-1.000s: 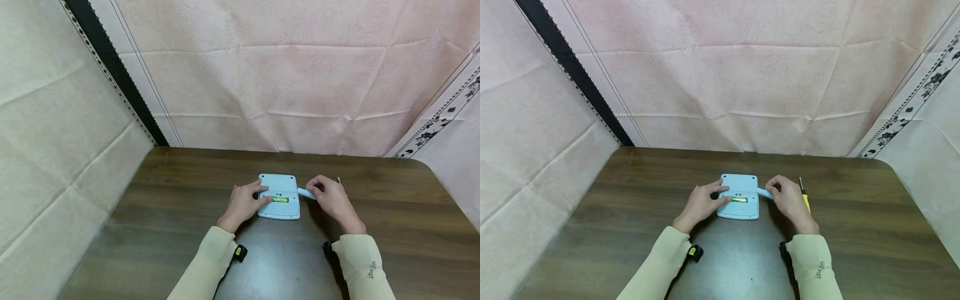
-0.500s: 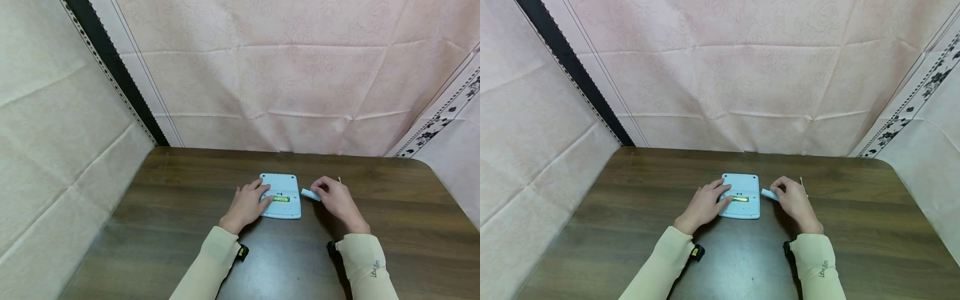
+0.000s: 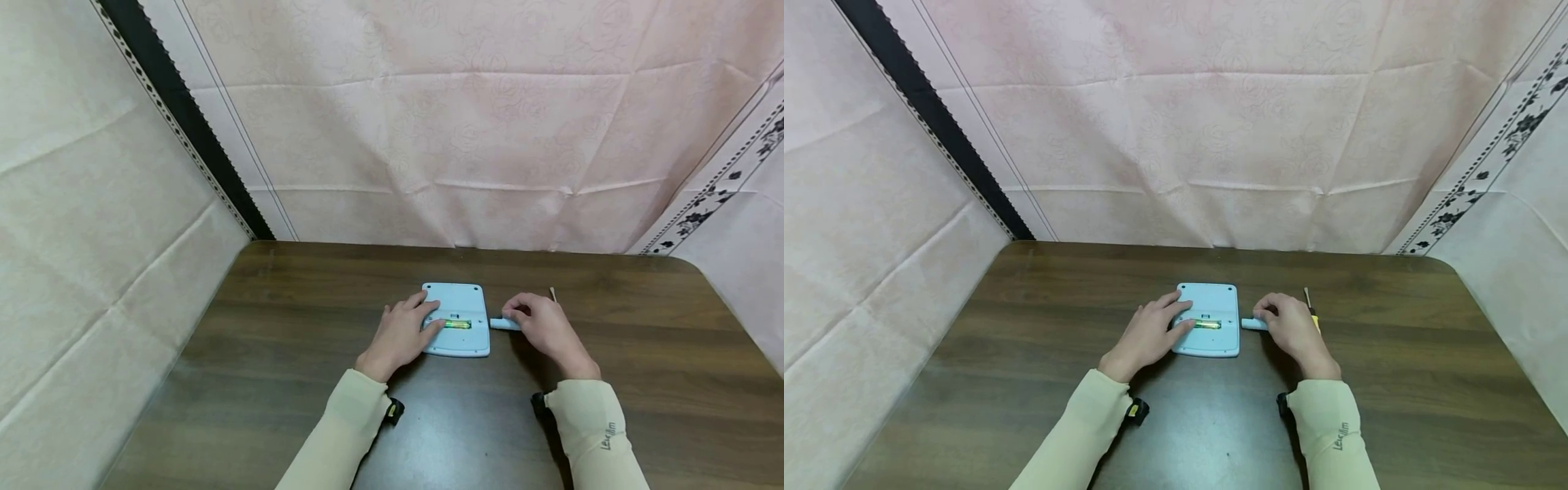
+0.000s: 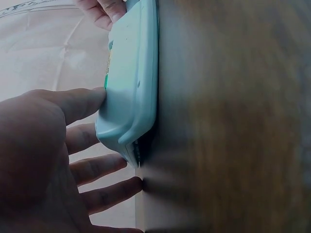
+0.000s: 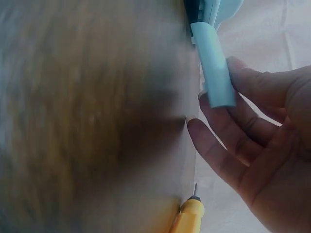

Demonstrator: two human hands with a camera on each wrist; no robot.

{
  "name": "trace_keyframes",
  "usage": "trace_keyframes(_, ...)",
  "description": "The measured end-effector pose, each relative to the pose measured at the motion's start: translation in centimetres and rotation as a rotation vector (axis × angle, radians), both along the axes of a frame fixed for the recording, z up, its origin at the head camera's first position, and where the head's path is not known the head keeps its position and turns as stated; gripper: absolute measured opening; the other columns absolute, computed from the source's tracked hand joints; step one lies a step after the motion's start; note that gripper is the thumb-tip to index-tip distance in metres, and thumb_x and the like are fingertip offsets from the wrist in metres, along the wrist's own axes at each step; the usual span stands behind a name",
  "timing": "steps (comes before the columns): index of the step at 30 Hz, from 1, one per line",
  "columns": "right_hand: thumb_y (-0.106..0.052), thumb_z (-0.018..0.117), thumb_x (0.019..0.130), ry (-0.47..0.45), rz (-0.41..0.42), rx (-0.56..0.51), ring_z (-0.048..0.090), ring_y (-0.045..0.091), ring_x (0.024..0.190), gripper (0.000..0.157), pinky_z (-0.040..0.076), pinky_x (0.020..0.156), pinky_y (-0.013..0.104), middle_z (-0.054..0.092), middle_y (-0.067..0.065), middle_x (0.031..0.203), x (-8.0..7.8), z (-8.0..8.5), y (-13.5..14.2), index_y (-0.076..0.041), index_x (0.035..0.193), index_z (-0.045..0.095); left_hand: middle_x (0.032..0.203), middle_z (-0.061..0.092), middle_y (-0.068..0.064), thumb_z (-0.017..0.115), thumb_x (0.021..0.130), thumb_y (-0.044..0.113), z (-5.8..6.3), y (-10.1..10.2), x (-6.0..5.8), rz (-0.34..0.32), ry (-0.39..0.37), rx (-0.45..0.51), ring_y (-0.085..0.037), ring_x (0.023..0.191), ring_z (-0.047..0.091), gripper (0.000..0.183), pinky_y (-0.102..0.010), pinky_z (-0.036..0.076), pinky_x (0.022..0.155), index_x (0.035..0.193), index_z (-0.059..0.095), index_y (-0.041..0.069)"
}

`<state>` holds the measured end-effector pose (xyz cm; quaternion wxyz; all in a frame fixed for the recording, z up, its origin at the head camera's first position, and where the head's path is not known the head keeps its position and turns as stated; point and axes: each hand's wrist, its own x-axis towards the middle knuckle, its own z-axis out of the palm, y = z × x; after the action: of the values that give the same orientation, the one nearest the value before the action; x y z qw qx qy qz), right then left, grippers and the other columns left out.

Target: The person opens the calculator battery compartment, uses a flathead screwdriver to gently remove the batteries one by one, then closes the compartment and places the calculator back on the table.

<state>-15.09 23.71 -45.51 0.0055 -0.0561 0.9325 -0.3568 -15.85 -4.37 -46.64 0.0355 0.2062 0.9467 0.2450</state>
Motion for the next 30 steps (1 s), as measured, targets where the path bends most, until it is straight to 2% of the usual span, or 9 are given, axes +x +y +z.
trace_keyframes(10,-0.003,0.067,0.103,-0.017,0.012,0.023,0.057,0.030,0.091,0.009,0.050,0.079,0.043,0.068,0.012,0.103,-0.10,-0.15,0.09,-0.004,0.101,0.075,0.164,0.045,-0.010,0.060,0.110,0.041,0.25,-0.16,-0.13,-0.004,-0.007,0.013,-0.036,0.146,0.048,0.047,-0.073,0.031,0.115,0.151,0.062,0.018)
trace_keyframes(18,-0.003,0.067,0.104,-0.072,0.019,0.023,0.058,0.027,0.085,0.008,0.048,0.071,0.038,0.069,0.011,0.098,-0.16,-0.19,0.08,-0.003,0.101,0.075,0.163,0.047,-0.010,0.063,0.109,0.039,0.35,-0.15,-0.19,0.006,-0.019,0.039,-0.035,0.147,0.047,0.047,-0.073,0.031,0.115,0.150,0.064,0.018)
trace_keyframes(30,-0.006,0.069,0.103,-0.064,0.008,0.024,0.058,0.028,0.086,0.006,0.049,0.073,0.039,0.070,0.011,0.099,0.02,-0.05,0.31,-0.003,0.105,0.074,0.163,0.047,-0.010,0.064,0.108,0.038,0.43,0.03,-0.16,0.008,-0.030,0.050,-0.035,0.147,0.047,0.046,-0.073,0.030,0.115,0.149,0.064,0.018)
